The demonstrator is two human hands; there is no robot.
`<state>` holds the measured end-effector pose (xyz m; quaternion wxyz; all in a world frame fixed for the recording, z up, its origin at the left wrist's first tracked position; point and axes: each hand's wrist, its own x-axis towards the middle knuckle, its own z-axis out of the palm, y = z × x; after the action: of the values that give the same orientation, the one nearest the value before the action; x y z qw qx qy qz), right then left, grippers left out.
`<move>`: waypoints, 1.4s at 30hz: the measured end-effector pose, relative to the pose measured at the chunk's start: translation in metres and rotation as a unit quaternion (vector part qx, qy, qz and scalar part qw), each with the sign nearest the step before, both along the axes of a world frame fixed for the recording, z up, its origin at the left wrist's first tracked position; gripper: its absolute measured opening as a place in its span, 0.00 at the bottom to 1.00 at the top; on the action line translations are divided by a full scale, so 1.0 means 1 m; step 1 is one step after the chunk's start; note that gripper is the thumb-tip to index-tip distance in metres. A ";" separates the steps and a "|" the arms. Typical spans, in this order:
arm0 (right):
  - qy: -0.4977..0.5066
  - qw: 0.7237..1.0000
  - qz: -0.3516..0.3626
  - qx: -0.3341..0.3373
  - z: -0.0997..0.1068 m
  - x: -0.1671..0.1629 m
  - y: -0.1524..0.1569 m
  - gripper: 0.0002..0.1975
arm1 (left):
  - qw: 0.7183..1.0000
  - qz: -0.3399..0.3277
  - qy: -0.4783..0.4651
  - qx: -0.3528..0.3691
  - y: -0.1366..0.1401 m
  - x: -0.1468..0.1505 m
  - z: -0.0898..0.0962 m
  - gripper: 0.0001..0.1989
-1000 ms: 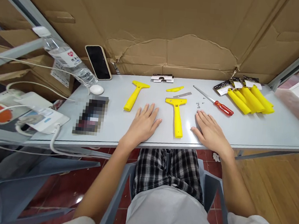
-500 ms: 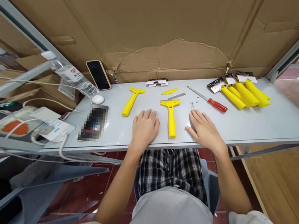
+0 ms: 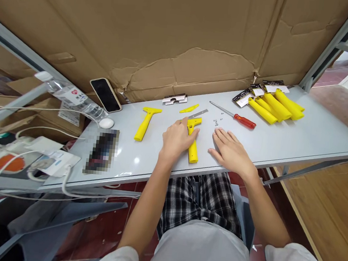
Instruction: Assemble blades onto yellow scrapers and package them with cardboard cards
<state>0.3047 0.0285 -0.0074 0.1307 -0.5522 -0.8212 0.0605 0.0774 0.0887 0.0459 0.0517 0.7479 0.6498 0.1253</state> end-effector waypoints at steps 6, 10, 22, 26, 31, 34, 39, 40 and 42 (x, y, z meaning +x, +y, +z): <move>0.009 1.000 0.003 0.008 -0.001 0.001 0.000 0.39 | 0.998 -0.053 -0.021 -0.010 0.007 -0.006 -0.003 0.37; 0.015 1.000 0.010 0.013 -0.003 0.002 0.001 0.39 | 0.997 -0.077 -0.024 -0.007 0.009 -0.017 -0.002 0.36; 0.019 1.000 0.008 0.011 0.000 0.001 -0.001 0.38 | 0.996 -0.041 0.080 -0.012 0.003 -0.002 0.004 0.29; 0.016 1.000 0.009 0.010 -0.001 0.002 -0.001 0.39 | 0.994 -0.043 0.098 0.007 0.007 -0.003 -0.002 0.22; 0.008 1.000 0.006 0.002 0.002 0.001 0.000 0.39 | 0.993 -0.052 0.106 0.020 0.009 -0.006 -0.001 0.18; 0.005 1.000 0.003 -0.005 0.005 0.001 -0.001 0.38 | 0.992 -0.038 0.116 -0.005 0.007 -0.003 0.003 0.18; 0.031 0.999 0.005 0.012 0.005 0.002 -0.002 0.33 | 0.993 -0.047 0.109 -0.021 0.006 -0.002 0.008 0.20; 0.043 0.999 0.004 0.019 0.004 0.003 -0.002 0.31 | 0.993 -0.051 0.105 -0.019 0.007 -0.004 0.008 0.20; 0.072 0.997 0.003 0.029 0.004 0.005 -0.001 0.29 | 0.994 -0.059 0.091 -0.013 0.009 -0.008 0.006 0.21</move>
<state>0.3099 0.0273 -0.0035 0.2055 -0.5402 -0.8124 0.0769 0.0692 0.0975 0.0523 0.0100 0.7927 0.6079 0.0451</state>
